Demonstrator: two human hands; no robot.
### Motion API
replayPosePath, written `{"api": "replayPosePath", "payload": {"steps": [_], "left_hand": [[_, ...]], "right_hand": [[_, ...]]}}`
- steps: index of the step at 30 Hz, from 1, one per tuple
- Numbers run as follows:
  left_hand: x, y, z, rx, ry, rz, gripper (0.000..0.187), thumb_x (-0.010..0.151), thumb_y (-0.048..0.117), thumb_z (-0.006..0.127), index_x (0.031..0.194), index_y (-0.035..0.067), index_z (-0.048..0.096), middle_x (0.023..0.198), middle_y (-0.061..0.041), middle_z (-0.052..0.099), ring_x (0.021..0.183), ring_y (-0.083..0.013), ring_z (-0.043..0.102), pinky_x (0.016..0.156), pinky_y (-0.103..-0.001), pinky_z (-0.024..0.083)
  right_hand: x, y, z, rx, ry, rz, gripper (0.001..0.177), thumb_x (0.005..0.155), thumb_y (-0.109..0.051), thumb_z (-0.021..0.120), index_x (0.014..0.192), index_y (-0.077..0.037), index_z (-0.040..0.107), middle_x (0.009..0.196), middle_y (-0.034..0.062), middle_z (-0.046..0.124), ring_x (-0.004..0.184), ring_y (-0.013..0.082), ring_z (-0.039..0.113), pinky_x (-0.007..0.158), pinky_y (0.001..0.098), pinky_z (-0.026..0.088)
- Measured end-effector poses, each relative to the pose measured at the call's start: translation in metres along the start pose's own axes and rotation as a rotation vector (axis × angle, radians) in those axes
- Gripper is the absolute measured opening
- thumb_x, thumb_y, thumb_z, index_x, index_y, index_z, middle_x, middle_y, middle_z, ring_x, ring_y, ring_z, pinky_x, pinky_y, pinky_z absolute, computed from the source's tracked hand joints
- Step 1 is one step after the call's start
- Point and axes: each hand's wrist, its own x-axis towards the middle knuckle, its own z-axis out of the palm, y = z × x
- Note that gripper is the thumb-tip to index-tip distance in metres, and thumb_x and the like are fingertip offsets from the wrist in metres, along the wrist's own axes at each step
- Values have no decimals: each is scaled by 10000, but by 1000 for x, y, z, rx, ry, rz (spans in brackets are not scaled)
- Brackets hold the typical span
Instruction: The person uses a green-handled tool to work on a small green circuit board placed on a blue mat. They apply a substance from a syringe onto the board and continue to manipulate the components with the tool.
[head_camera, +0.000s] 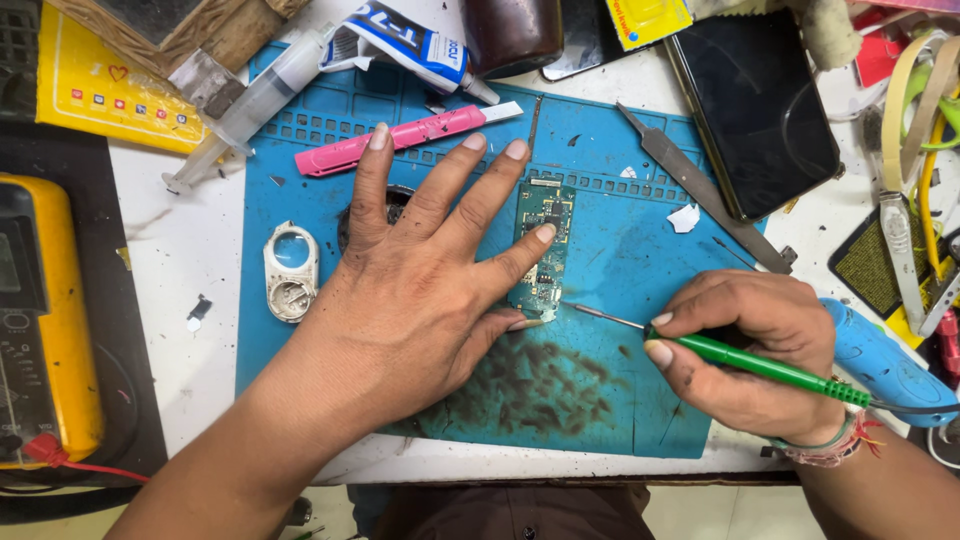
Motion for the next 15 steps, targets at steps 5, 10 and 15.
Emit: {"api": "replayPosePath", "payload": {"steps": [5, 10, 15], "left_hand": [[0, 0, 0, 15, 1, 6, 588, 833, 388, 747, 1365, 154, 661, 1588, -204, 377, 1473, -397, 325, 1188, -665, 21], [-1, 1, -1, 10, 13, 8, 587, 840, 393, 747, 1371, 160, 657, 1586, -205, 380, 1472, -395, 326, 1192, -661, 18], [-1, 2, -1, 18, 15, 10, 586, 836, 402, 745, 1367, 170, 657, 1586, -212, 375, 1469, -395, 327, 1191, -661, 12]], "right_hand": [[-1, -1, 2, 28, 35, 7, 138, 807, -48, 777, 905, -20, 684, 810, 79, 731, 645, 98, 681, 586, 220, 497], [-3, -1, 3, 35, 48, 3, 131, 820, -38, 770, 917, -14, 685, 830, 90, 726, 681, 109, 689, 609, 231, 510], [-2, 2, 3, 55, 44, -14, 126, 811, -39, 770, 900, -14, 685, 819, 84, 729, 667, 98, 689, 587, 215, 502]]}}
